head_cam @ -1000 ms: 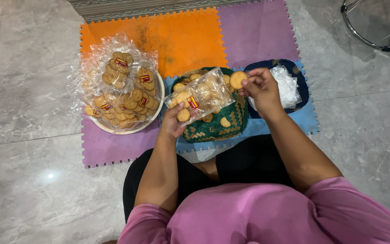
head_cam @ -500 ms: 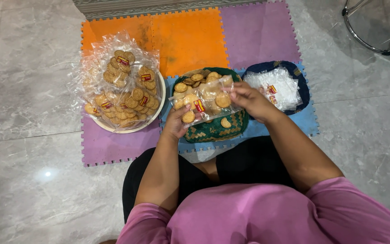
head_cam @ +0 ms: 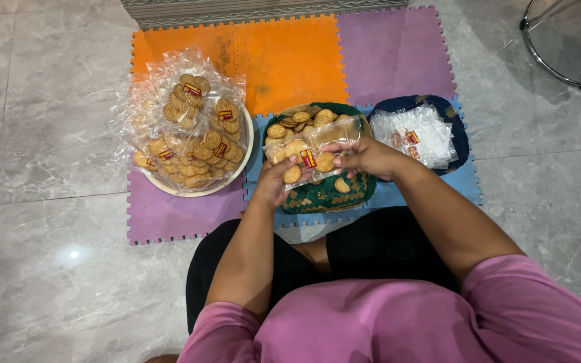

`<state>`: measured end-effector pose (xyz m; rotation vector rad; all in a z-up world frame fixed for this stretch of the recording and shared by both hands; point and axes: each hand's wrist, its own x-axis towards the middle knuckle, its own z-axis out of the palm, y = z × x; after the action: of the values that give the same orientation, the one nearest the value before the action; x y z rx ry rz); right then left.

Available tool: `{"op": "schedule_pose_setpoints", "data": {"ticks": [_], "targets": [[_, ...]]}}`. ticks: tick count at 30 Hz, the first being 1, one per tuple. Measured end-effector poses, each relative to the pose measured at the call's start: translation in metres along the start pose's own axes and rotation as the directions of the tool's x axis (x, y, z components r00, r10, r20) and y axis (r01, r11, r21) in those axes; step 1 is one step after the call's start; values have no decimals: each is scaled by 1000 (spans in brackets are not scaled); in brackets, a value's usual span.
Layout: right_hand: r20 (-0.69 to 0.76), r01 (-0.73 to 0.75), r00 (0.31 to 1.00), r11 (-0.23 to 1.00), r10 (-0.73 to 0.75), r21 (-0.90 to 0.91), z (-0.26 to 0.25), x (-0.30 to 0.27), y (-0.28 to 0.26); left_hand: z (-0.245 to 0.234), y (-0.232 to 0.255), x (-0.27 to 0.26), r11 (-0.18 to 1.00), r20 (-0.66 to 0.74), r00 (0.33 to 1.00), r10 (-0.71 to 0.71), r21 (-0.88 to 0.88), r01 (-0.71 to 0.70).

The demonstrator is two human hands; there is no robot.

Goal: Manually packaging small round cookies into plastic bags while sitting on a floor mat.

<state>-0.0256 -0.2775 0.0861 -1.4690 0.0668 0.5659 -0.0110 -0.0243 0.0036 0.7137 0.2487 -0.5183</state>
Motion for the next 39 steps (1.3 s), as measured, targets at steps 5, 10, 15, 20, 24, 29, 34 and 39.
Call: {"op": "schedule_pose_setpoints", "data": {"ticks": [5, 10, 15, 20, 24, 29, 34, 39], "targets": [[13, 98, 995, 987, -97, -127, -11, 17, 5, 2, 0, 3, 1000, -22, 1000, 5, -23, -5], [-36, 34, 999, 985, -41, -169, -9, 15, 8, -1, -3, 5, 999, -60, 998, 32, -27, -34], [-13, 99, 995, 976, -103, -196, -5, 22, 6, 11, 1, -1, 999, -57, 998, 39, -20, -41], [84, 19, 996, 971, 1, -238, 5, 6, -20, -4, -5, 2, 999, -45, 998, 39, -7, -39], [200, -62, 968, 922, 149, -383, 4, -2, -43, -16, -10, 10, 998, -42, 997, 58, -1, -58], [227, -37, 963, 906, 145, -421, 2, 4, -68, -2, 4, -1, 995, -41, 995, 93, -21, -94], [195, -112, 952, 862, 236, -495, -4, 19, -52, -13, 0, 2, 998, -22, 998, 66, -3, -66], [127, 20, 991, 900, 40, -435, -2, 39, -55, -32, -2, 20, 979, -118, 977, 176, -81, -186]]}}
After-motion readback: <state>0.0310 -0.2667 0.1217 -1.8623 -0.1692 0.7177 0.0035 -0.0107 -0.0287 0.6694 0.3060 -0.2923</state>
